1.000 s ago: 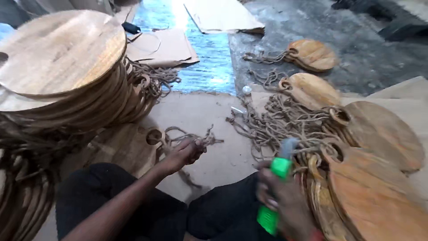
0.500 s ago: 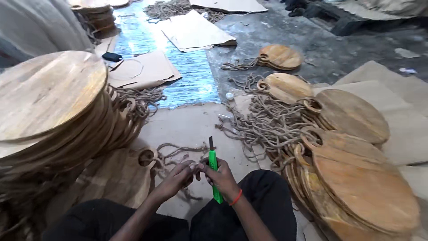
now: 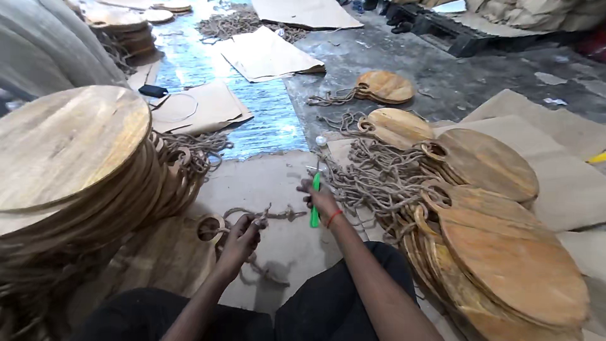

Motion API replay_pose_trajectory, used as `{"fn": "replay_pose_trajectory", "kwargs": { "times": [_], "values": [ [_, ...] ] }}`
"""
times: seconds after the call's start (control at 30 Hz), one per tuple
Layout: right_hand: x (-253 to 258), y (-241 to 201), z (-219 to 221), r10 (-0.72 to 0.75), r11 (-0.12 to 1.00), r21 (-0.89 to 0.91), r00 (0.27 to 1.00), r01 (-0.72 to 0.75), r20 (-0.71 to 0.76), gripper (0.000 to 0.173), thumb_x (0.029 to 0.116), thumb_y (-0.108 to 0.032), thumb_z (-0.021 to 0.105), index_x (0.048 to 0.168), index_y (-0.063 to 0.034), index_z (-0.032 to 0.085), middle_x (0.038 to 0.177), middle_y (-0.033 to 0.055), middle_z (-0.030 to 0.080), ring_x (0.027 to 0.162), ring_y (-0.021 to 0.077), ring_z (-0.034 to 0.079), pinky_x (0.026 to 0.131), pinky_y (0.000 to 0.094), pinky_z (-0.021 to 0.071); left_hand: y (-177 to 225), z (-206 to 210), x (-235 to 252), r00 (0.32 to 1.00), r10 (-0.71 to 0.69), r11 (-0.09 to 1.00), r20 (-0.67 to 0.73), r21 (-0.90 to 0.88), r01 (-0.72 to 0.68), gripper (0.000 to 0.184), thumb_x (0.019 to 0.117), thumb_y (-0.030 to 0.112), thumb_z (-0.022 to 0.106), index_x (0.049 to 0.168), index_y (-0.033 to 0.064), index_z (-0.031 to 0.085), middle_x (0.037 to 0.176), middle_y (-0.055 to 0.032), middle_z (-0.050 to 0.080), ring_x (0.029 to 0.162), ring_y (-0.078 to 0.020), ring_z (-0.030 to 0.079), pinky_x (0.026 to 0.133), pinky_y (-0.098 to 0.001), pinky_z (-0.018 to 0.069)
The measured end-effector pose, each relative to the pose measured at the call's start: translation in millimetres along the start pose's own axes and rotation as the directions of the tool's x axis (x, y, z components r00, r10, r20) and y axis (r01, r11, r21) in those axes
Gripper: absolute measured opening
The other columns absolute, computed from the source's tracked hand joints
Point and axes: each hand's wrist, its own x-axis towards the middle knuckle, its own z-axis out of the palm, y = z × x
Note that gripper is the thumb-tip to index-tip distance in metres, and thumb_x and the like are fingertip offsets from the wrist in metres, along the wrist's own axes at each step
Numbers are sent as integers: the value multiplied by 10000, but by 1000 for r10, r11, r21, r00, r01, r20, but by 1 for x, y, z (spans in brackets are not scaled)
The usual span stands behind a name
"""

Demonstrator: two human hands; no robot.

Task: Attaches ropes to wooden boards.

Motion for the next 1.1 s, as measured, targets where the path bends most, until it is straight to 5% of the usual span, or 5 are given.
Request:
{"fn": "replay_pose_trajectory", "kwargs": {
  "times": [0.13, 0.4, 0.6, 0.87, 1.1],
  "values": [
    [-18, 9, 6, 87, 991, -116, 990, -74, 109, 477, 1104, -444, 423, 1373, -63, 521, 950, 70, 636, 618, 108, 508, 557, 276, 433, 0, -6, 3, 999, 10, 999, -53, -48, -13, 170, 1057, 86, 519, 1142, -9, 632, 887, -42, 649, 644, -71, 581, 590, -203, 499],
    [-90, 67, 24, 15, 1000, 6, 925, -18, 379, 584, 1119, -426, 209, 1045, -34, 636, 632, -55, 498, 490, 31, 440, 463, 183, 395, 1, -1, -4, 992, -56, 998, 113, -2, 56, 120, 1014, 97, 629, 1098, 12, 645, 864, -52, 668, 632, -72, 581, 556, -196, 483],
    [-89, 60, 29, -30, 997, -57, 938, 53, 346, 549, 1111, -432, 308, 839, -74, 623, 574, -62, 444, 461, 28, 406, 452, 181, 371, 0, -1, -6, 986, -14, 1000, 168, -20, 17, 146, 1022, 90, 610, 1121, 10, 681, 863, -47, 669, 593, -53, 547, 515, -178, 454],
    [-94, 70, 30, -84, 994, -39, 925, 106, 371, 470, 1098, -363, 380, 750, -113, 575, 577, -69, 460, 455, 11, 403, 447, 172, 365, -3, -2, -9, 969, 19, 999, 245, 21, -25, 180, 1039, 147, 591, 1143, 63, 711, 756, -15, 612, 556, -42, 485, 495, -170, 393],
    [-94, 73, 31, -87, 996, 36, 897, 80, 433, 548, 1080, -460, 299, 682, -159, 527, 524, -88, 443, 414, -3, 385, 414, 163, 346, 0, -3, -9, 965, 45, 994, 259, 81, -68, 134, 995, 131, 649, 1087, 73, 727, 737, 2, 613, 551, -38, 478, 490, -173, 378]
  ]
}}
